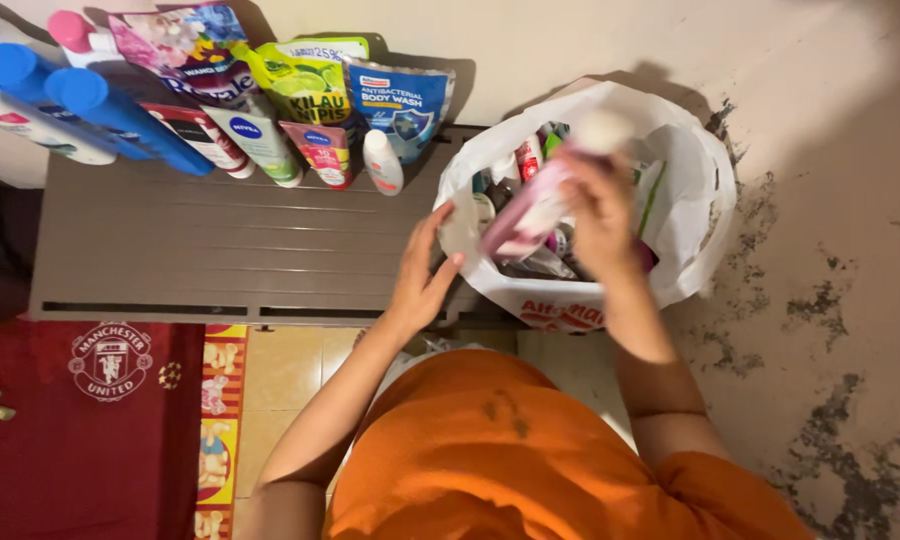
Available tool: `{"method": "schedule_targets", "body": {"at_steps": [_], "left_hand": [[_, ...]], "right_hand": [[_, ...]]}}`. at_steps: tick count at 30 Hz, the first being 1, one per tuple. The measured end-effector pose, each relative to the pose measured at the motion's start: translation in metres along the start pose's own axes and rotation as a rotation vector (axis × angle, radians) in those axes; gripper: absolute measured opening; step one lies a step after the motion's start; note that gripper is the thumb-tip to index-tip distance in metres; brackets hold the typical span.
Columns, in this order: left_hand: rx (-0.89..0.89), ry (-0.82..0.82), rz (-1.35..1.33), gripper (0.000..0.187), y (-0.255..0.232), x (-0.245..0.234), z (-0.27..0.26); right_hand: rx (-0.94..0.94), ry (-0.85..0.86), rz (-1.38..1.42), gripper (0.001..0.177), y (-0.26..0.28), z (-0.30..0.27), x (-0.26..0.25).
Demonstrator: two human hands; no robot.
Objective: The person takes various personal care products, including tubes and bottles, from a white plastic bag and places them on a gray plastic table. They handle each item individually, turning them over to view the labels before arranging them in a row.
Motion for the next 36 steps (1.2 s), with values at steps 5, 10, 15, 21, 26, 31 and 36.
{"method": "schedule_targets", "body": {"at_steps": [5,10,15,21,26,31,36], "left_hand": [[-0.160,-0.124,-0.663,0.061,-0.001,-0.003,-0.013],[-0.270,-0.219,-0.577,0.051,0.025,-0.010,-0.054],[-0.260,-0.095,-0.474,0.051,0.016,-0.033,-0.072],[-0.297,-0.130,-0.589,0.047,-0.002,-0.068,-0.072],[-0.234,-0.272,-0.491,0.049,0.004,-0.084,-0.071],[-0.397,-0.436,-0.423,0.054,0.007,-0.114,-0.069],[-0.329,-0.595,-0.589,0.057,0.000,-0.135,-0.058]], "right_hand": [[-0.044,0.032,0.020,0.035,0.059,-0.022,0.103],[0.082,0.040,0.082,0.045,0.094,0.004,0.138],[0.273,0.444,0.228,0.032,0.083,0.050,0.119],[0.342,0.218,0.459,0.030,0.096,0.030,0.162],[-0.077,0.000,0.008,0.055,0.128,-0.004,0.206],[-0.191,0.211,-0.208,0.072,0.125,-0.049,0.247],[-0.313,0.429,-0.256,0.072,0.118,-0.092,0.249]]}}
Point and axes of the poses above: each hand's wrist, its own z-axis towards the middle knuckle, its own x-axis out of the palm, y = z × x, the point moved 2 cm from there along z, towards the middle knuckle, and after that the axes turned 8 degrees about x, right-handed, at the moved point
